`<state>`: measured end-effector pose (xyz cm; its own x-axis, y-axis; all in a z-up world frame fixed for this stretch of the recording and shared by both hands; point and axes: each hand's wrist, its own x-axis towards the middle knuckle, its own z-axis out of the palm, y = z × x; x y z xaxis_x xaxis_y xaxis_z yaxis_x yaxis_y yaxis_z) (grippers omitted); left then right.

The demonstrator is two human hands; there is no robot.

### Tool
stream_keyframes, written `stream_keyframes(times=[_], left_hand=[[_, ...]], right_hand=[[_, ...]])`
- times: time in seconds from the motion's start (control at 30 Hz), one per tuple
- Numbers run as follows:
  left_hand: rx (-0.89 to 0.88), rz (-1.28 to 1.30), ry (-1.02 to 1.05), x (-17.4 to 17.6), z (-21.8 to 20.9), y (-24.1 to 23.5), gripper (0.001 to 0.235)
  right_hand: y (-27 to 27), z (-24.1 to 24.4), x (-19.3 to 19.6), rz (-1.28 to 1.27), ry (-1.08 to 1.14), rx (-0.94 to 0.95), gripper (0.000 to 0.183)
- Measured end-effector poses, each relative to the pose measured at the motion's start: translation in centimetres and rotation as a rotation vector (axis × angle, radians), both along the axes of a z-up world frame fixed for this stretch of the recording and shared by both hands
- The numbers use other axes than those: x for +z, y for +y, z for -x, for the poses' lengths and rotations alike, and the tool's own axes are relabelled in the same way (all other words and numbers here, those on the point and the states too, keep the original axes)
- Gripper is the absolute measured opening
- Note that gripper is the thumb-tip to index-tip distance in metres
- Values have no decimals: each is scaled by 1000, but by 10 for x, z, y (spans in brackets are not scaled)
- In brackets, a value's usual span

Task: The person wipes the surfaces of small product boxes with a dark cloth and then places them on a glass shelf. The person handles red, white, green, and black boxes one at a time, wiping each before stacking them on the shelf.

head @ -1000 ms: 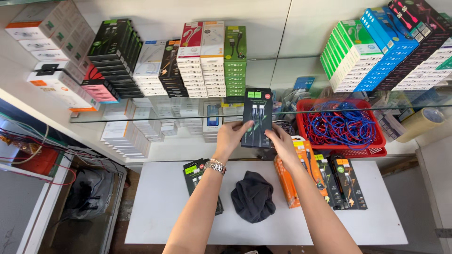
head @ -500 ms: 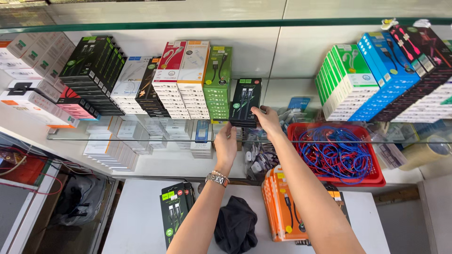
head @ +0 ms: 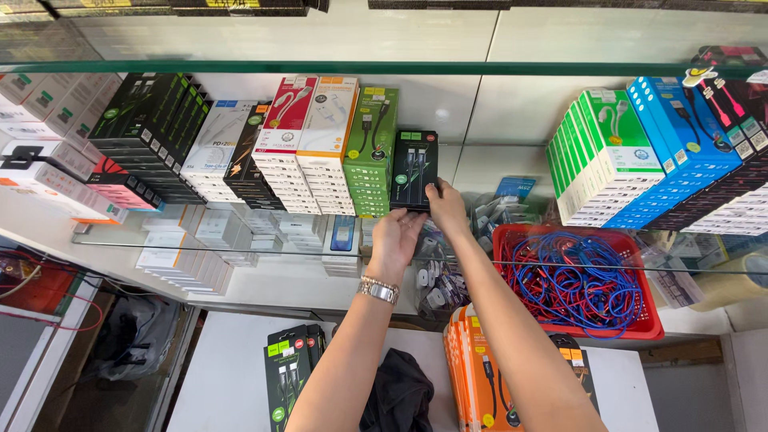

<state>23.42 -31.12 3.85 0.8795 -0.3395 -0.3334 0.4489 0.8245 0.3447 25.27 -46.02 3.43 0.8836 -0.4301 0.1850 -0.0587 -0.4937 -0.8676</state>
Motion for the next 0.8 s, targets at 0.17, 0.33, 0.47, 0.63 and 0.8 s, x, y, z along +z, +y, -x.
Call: stream_keyframes(times=[0.17, 0.33, 0.47, 0.63, 0.8], left_hand=[[64, 70, 19, -12, -28, -15, 28], [16, 76, 18, -3, -53, -21, 32], [-87, 43, 38, -1, -50, -12, 37], [-226, 87, -82, 2, -14, 11, 37], [-260, -160, -284, 27, 37, 65, 46]], right_hand=[[9, -3, 4, 11, 58, 22, 53], [2, -11, 10, -41, 51, 81, 53], [0, -6, 1, -123, 85, 45, 55], [2, -3, -11, 50, 57, -25, 61], [18, 19, -6, -213, -83, -68, 64]])
